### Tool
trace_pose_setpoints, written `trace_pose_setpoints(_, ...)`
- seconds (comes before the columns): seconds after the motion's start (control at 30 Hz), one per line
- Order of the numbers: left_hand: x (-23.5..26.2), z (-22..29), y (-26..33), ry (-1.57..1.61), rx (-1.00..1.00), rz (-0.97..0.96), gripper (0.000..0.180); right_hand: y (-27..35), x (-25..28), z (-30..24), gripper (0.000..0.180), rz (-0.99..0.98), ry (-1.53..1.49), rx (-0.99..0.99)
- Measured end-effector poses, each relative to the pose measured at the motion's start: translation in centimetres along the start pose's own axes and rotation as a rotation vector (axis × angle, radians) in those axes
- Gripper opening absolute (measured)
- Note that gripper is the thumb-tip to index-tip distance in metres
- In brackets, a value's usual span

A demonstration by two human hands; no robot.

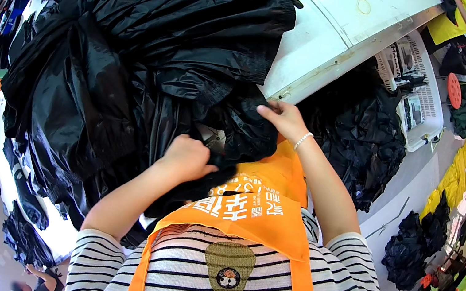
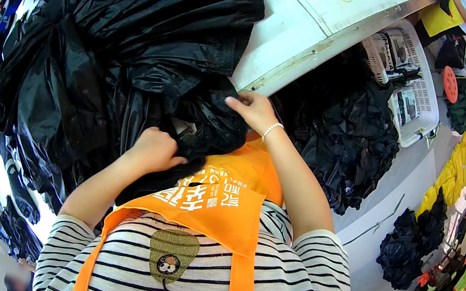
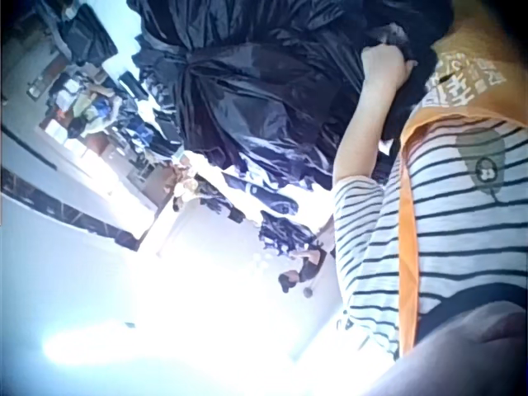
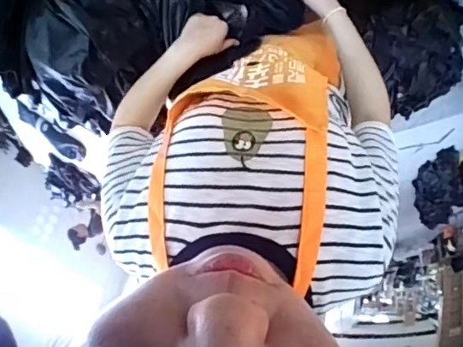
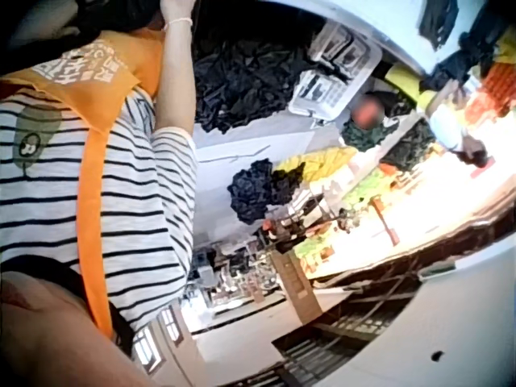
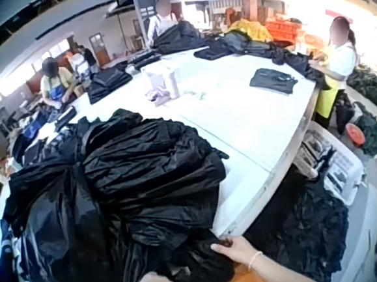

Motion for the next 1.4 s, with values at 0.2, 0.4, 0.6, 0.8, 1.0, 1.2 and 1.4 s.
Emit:
trace_pose_setpoints(0.2,-10.3,-3.9,-2.0,-0.277,0.205,-0.1,0.02,-0.3,-0.5,-3.3,0.03,-0.034,-0.259,0.094)
trace_pose_setpoints(0.4,-3.8,-4.1,-0.8,0.385,0.102,0.026,0.023,4.8,-0.4,-9.9,0.016,-0.158,-0.265,0.34)
trace_pose_setpoints(0.6,-1.6,-2.4,-0.8,2.364,-0.408,-0.074,0.059,12.6,-2.5,-20.8,0.01,-0.322,0.0,0.831)
trace_pose_setpoints(0.8,-1.7,-3.1,-2.0,2.22,-0.013,0.262,0.053,8.5,-4.1,-12.2,0.034,-0.644,-0.275,0.203)
trace_pose_setpoints(1.0,-1.7,-4.2,-2.5,1.947,0.029,0.395,0.047,5.9,-3.5,-9.8,0.026,-0.414,-0.362,-0.25)
trace_pose_setpoints(1.2,-1.1,-6.6,-0.3,1.251,0.411,0.387,0.051,2.5,-0.3,-14.2,0.021,-0.167,-0.808,-0.079)
trace_pose_setpoints(1.4,7.3,-7.0,6.0,0.545,0.566,0.61,0.053,2.8,-0.9,-15.4,0.023,-0.181,-0.716,-0.108)
Point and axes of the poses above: each hand's wrist, its own y-axis away from the middle knuckle, its own x-axis out of the back of the hand, z = x × y, the point moved 10 cm from there along -y, towards the middle knuckle, and after that the axes turned 3 degrees about x, right-handed, at the moved point
